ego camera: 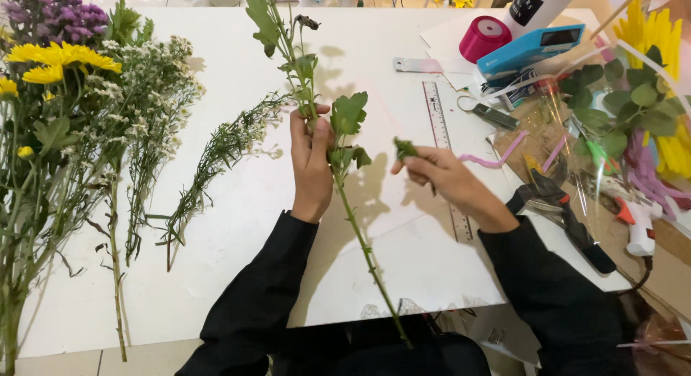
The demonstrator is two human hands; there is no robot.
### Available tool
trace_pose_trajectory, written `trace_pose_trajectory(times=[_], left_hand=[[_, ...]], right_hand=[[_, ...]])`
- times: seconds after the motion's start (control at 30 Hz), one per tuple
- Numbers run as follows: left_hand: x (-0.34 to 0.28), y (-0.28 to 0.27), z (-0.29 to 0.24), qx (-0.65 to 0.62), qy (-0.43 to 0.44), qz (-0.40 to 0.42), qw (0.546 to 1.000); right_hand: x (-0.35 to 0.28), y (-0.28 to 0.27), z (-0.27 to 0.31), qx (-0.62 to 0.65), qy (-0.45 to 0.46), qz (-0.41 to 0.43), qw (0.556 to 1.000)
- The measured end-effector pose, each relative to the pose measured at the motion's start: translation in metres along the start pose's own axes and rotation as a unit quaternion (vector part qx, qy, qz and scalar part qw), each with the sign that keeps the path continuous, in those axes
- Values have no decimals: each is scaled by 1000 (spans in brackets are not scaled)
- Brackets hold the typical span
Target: The person trims leaves and lower stems from several flower stems using pruning shears. They remove foliage from a long green stem, cut the stem to a shorter length, and then strip leaves from other stems. The person arranges the trimmed stems on the table.
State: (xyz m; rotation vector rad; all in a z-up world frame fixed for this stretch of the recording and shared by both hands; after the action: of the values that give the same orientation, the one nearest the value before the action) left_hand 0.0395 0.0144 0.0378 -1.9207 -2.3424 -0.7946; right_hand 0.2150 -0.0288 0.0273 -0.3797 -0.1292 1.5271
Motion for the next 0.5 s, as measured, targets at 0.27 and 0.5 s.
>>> trace_pose_trajectory(times=[0.27,0.5], left_hand=[[-6,3,-5,62,23,10,998],[-1,-2,0,112,34,-1,993]], right_hand=[[-11,59,40,-42,-214,-85,972],[-14,56,41,-81,-384,-190,900]])
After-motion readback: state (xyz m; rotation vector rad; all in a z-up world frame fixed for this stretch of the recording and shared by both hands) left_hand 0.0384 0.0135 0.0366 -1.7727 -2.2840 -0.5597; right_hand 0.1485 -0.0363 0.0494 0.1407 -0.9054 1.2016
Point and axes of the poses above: each hand's wrist, its own x-axis towards the middle knuckle, its own y-axis out of the palm, z = x × y, the point moved 6 cm from there along x, towards the middle knuckle, and after that the axes turned 13 degrees about -z, right-handed, at the moved point
